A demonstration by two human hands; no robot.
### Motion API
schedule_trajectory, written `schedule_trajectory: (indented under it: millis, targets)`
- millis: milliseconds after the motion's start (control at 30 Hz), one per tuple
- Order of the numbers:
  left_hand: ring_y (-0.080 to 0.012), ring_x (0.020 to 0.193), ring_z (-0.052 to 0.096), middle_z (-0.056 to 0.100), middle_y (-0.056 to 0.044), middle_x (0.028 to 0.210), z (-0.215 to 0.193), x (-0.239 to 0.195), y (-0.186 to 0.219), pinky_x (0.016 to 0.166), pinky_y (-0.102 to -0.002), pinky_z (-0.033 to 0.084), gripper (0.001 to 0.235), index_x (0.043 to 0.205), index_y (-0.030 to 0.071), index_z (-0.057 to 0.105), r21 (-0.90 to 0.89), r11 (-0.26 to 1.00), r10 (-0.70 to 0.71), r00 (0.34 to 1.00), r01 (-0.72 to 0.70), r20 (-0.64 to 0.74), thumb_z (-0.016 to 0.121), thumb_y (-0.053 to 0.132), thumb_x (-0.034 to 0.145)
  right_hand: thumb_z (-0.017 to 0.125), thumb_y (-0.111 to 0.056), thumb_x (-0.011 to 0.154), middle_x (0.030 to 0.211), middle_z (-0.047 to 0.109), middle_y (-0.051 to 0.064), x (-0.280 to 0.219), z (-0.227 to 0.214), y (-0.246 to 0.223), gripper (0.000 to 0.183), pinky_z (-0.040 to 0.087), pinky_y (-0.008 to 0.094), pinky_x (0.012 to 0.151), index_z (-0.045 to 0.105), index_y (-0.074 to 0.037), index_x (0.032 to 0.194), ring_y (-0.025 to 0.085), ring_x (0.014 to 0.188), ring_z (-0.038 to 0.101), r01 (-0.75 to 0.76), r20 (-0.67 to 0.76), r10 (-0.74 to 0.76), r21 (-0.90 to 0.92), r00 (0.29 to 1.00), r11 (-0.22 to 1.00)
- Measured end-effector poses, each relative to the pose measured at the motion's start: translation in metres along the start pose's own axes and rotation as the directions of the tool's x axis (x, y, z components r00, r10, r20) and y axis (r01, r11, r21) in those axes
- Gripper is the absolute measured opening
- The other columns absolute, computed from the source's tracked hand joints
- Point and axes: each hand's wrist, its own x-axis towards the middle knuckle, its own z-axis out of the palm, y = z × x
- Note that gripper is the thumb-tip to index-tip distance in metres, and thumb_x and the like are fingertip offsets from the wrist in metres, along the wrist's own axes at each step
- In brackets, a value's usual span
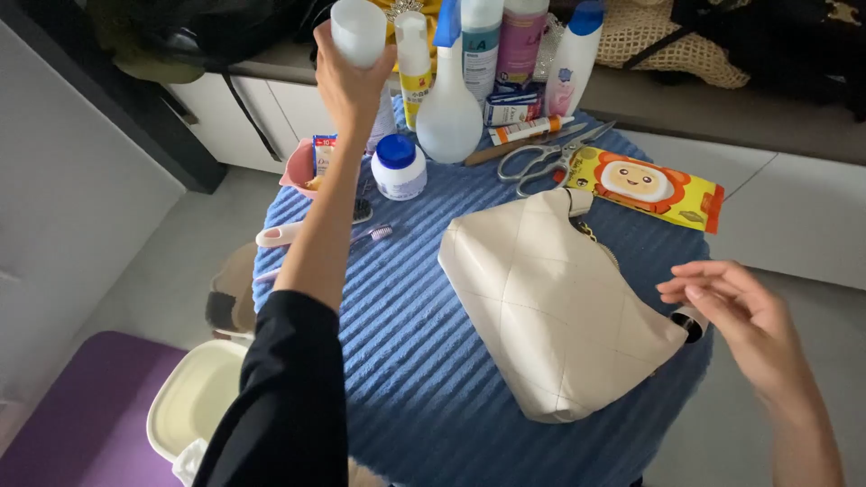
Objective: The person sprays a white quilted handbag with a cleaning solution, then scrubs it with a toothbrush. They wipe the bag with a tissue and inspect the surface, turning the bag over to clean different sides.
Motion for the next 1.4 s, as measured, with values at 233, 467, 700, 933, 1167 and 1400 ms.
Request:
schedule_trajectory:
  millis: [233,467,700,933,1167,1400]
  targets:
    - [-0.0236,0.109,0.066,0.060,-0.007,0.121,0.019,-0.007,0.002,0.081,-0.040,0.063,0.079,0.134,0.025,0.041,-0.041,0.998,-0.047,0.985,0.040,-0.164,0.088,0.054,0.077,0.053,-0.006,0.103,0.104,0.076,0.022,-0.007,0.003,-0.018,0.023,0.053,0.036,0.098,0.067,0.004,0.118,0.029,0.097,0.072,0.021,-0.008,-0.021,-0.033,1.000,0.999]
    - [-0.0193,0.121,0.068,0.061,-0.001,0.135,-0.012,0.025,0.020,0.096,-0.034,0.071,0.088,0.146,0.035,0.036,-0.291,0.925,0.144,0.933,-0.245,-0.330,0.097,0.040,0.082,0.055,-0.005,0.102,0.103,0.076,0.020,-0.006,0.014,-0.028,0.021,0.055,0.035,0.096,0.066,0.004,0.117,0.028,0.095,0.073,0.141,-0.013,-0.141,-0.047,0.990,0.989]
    - [-0.0224,0.113,0.066,0.064,-0.011,0.123,-0.169,-0.026,0.207,0.096,-0.038,0.060,0.060,0.130,0.017,0.047,-0.446,0.860,0.279,0.960,-0.246,0.009,0.090,0.026,0.088,0.070,-0.005,0.083,0.123,0.070,0.018,-0.040,0.087,-0.104,0.047,0.054,0.031,0.101,0.053,0.001,0.127,0.024,0.113,0.070,0.452,-0.026,-0.452,0.024,0.892,0.891]
    - [-0.0226,0.100,0.074,0.071,-0.012,0.112,-0.250,-0.104,0.275,0.080,-0.038,0.071,0.078,0.130,0.001,0.053,-0.623,0.690,0.001,0.861,0.368,0.509,0.082,0.037,0.068,0.085,-0.032,0.072,0.161,0.037,0.021,-0.094,0.171,-0.124,0.109,0.038,0.038,0.118,0.021,0.000,0.154,0.031,0.149,0.043,0.582,0.124,-0.576,-0.012,0.808,0.813]
    - [-0.0211,0.113,0.066,0.068,-0.012,0.125,-0.268,-0.109,0.216,0.104,-0.042,0.055,0.063,0.130,0.005,0.058,-0.644,0.618,-0.115,0.862,0.451,0.494,0.059,0.048,0.084,0.089,-0.020,0.059,0.107,0.073,0.007,-0.092,0.217,-0.105,0.082,0.065,0.032,0.067,0.049,-0.010,0.130,0.019,0.083,0.075,0.337,0.098,-0.371,0.255,0.923,0.906]
    - [-0.0455,0.137,0.046,0.041,-0.024,0.141,-0.295,-0.138,0.091,0.103,-0.061,0.049,0.095,0.155,0.011,0.034,-0.017,0.877,-0.391,0.736,0.480,0.552,0.078,0.054,0.083,0.086,-0.003,0.054,0.112,0.074,0.010,-0.076,0.223,-0.085,0.085,0.050,0.052,0.096,0.055,-0.014,0.132,0.021,0.108,0.070,0.376,0.140,-0.496,0.488,0.857,0.788]
